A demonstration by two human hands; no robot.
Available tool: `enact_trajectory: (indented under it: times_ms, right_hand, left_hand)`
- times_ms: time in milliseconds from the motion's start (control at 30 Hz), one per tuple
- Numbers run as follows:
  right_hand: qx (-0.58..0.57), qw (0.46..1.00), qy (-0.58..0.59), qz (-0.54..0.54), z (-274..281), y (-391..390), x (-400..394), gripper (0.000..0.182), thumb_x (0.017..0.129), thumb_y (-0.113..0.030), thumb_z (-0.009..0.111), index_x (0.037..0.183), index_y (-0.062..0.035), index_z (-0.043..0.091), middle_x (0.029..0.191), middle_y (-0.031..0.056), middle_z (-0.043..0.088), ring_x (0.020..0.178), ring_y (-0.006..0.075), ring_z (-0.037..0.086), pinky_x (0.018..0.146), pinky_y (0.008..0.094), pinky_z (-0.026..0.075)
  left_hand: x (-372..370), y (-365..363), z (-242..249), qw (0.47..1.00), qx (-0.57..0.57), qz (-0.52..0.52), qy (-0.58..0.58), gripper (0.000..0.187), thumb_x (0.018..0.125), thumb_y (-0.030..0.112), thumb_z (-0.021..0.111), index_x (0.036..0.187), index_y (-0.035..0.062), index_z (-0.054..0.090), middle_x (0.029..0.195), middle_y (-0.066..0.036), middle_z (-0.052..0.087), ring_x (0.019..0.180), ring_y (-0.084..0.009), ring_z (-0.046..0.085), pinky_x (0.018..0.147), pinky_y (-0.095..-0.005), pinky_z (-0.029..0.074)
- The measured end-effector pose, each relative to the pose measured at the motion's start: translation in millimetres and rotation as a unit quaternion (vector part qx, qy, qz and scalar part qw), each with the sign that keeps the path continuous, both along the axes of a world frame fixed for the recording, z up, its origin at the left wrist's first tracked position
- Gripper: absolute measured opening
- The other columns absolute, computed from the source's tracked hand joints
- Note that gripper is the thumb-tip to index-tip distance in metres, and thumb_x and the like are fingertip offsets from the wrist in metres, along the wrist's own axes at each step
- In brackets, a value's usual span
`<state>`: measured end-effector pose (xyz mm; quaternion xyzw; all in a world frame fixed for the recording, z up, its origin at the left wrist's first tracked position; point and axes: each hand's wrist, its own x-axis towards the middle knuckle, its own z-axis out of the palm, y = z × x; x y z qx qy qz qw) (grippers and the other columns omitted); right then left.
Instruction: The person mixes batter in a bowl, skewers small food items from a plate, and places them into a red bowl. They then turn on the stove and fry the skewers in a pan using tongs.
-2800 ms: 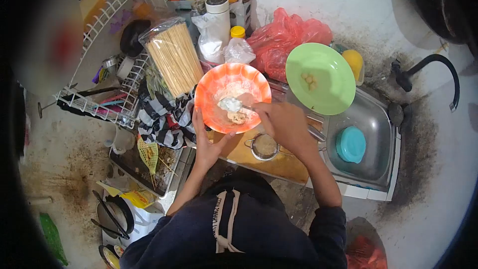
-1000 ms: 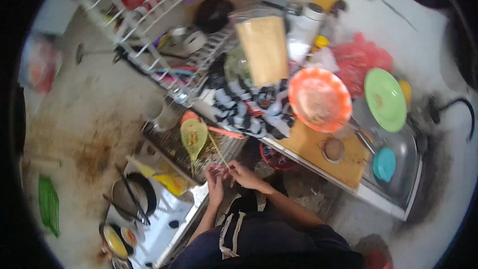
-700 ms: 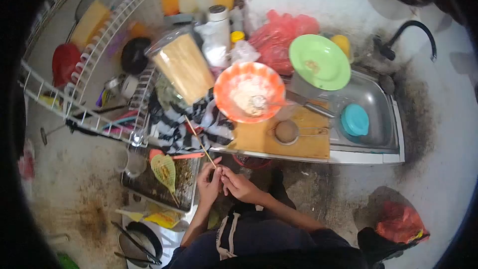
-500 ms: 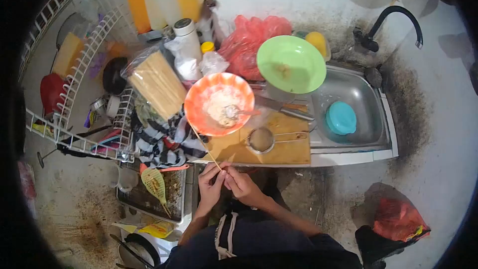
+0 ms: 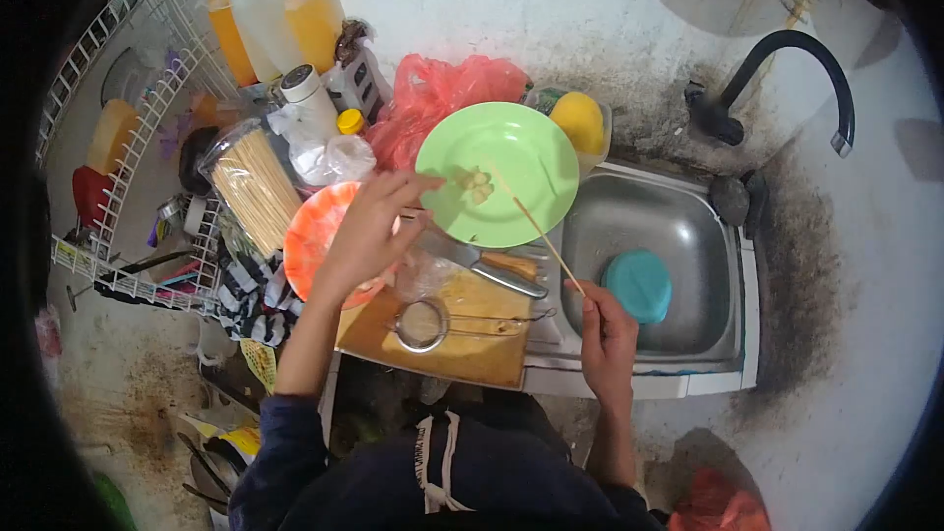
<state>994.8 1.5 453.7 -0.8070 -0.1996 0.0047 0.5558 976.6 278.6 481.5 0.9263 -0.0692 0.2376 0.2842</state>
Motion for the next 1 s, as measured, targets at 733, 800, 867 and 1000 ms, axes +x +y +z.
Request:
enact_trajectory:
  times_ms: [733, 800, 867, 1000]
  right_hand:
    - [0.009, 0.999, -0.018, 0.026, -20.3, -10.9, 42.7, 0.020, 0.086, -0.009, 0.045, 0.097, 0.0005, 0.058, 0.071, 0.0034, 0.056, 0.061, 0.0060, 0.042, 0.054, 0.0198, 0.034]
    - [0.007, 1.000, -0.017, 0.019, -20.3, -9.7, 42.0, 0.020, 0.086, -0.009, 0.045, 0.097, 0.0003, 0.058, 0.068, 0.0024, 0.055, 0.058, 0.0052, 0.040, 0.051, 0.0191, 0.032]
    - [-0.002, 1.000, -0.007, 0.011, -20.4, -8.3, 40.1, 0.020, 0.086, -0.009, 0.045, 0.097, 0.0001, 0.058, 0.063, -0.0007, 0.050, 0.054, 0.0037, 0.035, 0.046, 0.0185, 0.027]
    - [-0.020, 1.000, -0.013, 0.006, -16.6, -1.4, 33.3, 0.019, 0.086, -0.010, 0.046, 0.097, -0.0002, 0.058, 0.060, -0.0024, 0.046, 0.052, 0.0031, 0.032, 0.044, 0.0186, 0.024]
  left_hand:
    - [77.5, 5.3, -17.3, 0.953, 0.285, 0.085, 0.062, 0.011, 0.067, 0.025, 0.063, 0.075, 0.0175, 0.062, 0.083, 0.003, 0.053, 0.087, -0.0138, 0.048, 0.078, -0.0421, 0.027]
    - [79.3, 6.5, -18.5, 0.948, 0.299, 0.085, 0.067, 0.011, 0.068, 0.025, 0.062, 0.075, 0.0169, 0.062, 0.083, 0.003, 0.053, 0.087, -0.0140, 0.048, 0.078, -0.0424, 0.027]
    - [80.8, 7.3, -21.9, 0.942, 0.319, 0.091, 0.054, 0.010, 0.070, 0.023, 0.060, 0.077, 0.0155, 0.060, 0.083, 0.003, 0.053, 0.088, -0.0140, 0.048, 0.079, -0.0431, 0.027]
    - [76.7, 10.9, -13.6, 0.949, 0.300, 0.095, 0.032, 0.011, 0.071, 0.021, 0.058, 0.080, 0.0139, 0.059, 0.084, 0.002, 0.054, 0.086, -0.0144, 0.049, 0.079, -0.0442, 0.027]
